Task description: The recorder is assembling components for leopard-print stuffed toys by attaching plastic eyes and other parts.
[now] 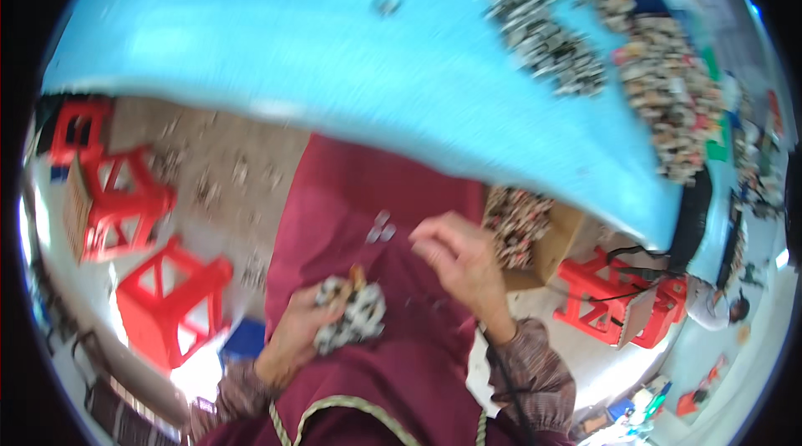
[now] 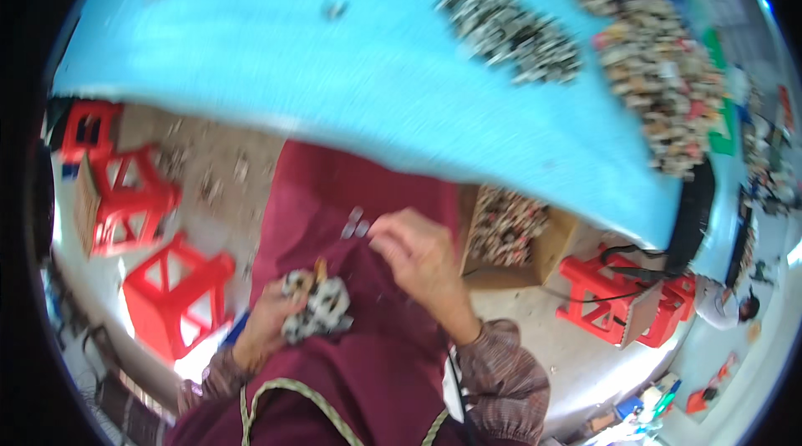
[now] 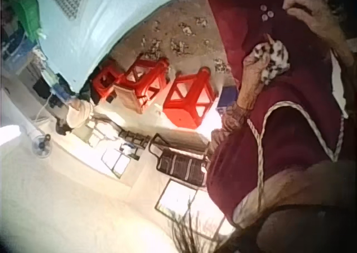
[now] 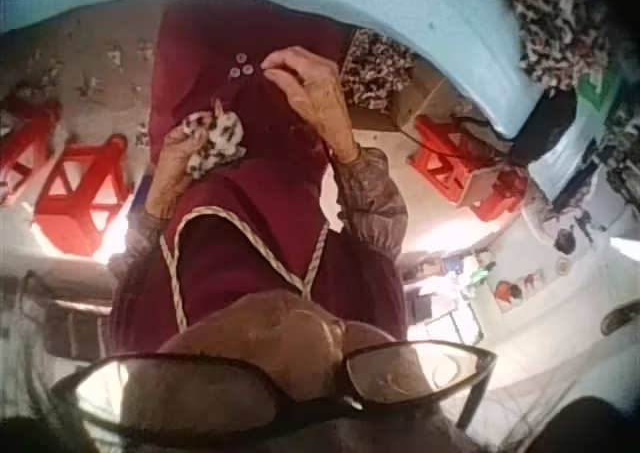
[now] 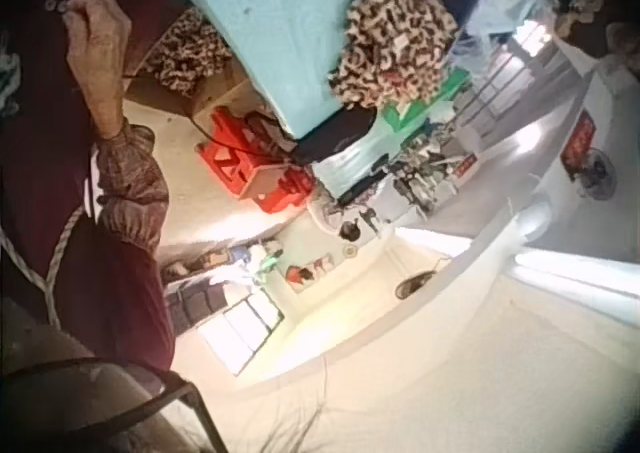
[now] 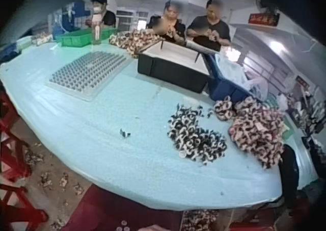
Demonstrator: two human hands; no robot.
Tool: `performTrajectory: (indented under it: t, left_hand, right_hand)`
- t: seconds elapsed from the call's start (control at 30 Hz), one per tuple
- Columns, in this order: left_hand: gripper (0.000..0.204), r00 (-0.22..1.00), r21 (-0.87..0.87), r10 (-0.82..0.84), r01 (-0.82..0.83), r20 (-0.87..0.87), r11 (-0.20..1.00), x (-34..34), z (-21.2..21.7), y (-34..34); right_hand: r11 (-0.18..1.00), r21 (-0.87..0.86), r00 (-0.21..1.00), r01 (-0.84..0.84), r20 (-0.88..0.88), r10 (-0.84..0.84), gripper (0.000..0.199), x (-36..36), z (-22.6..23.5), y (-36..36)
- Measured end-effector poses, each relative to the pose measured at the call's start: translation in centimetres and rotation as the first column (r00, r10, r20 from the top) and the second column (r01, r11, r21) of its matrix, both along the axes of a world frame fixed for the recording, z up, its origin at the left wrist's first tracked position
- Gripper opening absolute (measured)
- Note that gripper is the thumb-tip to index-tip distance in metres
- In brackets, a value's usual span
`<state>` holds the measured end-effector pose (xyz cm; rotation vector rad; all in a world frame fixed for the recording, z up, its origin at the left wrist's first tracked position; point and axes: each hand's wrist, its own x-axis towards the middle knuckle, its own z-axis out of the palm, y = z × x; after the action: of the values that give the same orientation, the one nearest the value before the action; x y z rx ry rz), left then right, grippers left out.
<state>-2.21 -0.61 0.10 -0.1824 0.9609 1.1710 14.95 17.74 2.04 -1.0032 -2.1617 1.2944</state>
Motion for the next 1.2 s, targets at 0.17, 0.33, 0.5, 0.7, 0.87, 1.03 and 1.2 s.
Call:
performTrajectory:
  t: [0.17, 0.33, 0.5, 0.7, 0.87, 1.03, 1.2]
  left_hand:
    - [0.022, 0.999, -0.015, -0.027, 0.027, 0.023, 1.0, -0.1, -0.4, 0.2]
    - [0.022, 0.996, 0.022, -0.084, 0.084, 0.013, 0.996, -0.1, 0.5, 1.8]
    - [0.022, 0.998, -0.019, -0.06, 0.061, 0.007, 0.998, 0.2, 0.6, 2.5]
    - [0.022, 0.996, -0.066, -0.086, 0.083, -0.04, 0.994, 0.1, 0.6, 2.9]
    - [0.021, 0.996, -0.043, -0.094, 0.093, -0.003, 0.995, 0.1, 0.6, 2.9]
    - [0.022, 0.997, -0.102, -0.079, 0.08, 0.009, 0.992, 0.0, 0.9, 2.8]
    - [0.032, 0.987, 0.047, -0.035, 0.028, 0.154, 0.998, 0.1, 0.0, 3.5]
  right_hand:
    - [0.965, 0.118, 0.972, 0.235, -0.027, -0.233, 0.01, 2.5, 7.5, 4.7]
    - [0.832, 0.2, 0.856, 0.517, -0.1, -0.508, 0.01, 7.6, 8.3, 14.1]
    - [0.796, 0.471, 0.919, 0.38, -0.091, -0.385, 0.017, 8.1, 6.0, 18.1]
    - [0.708, 0.636, 0.872, 0.307, 0.111, -0.477, 0.021, 6.0, 5.3, 18.5]
    - [0.752, 0.562, 0.894, 0.344, 0.048, -0.446, 0.02, 7.2, 5.2, 17.9]
    - [0.887, 0.071, 0.887, 0.457, -0.12, -0.447, 0.017, 7.9, 6.0, 15.1]
    - [0.892, -0.385, 0.778, 0.238, -0.474, -0.412, 0.016, 6.4, 7.0, 6.2]
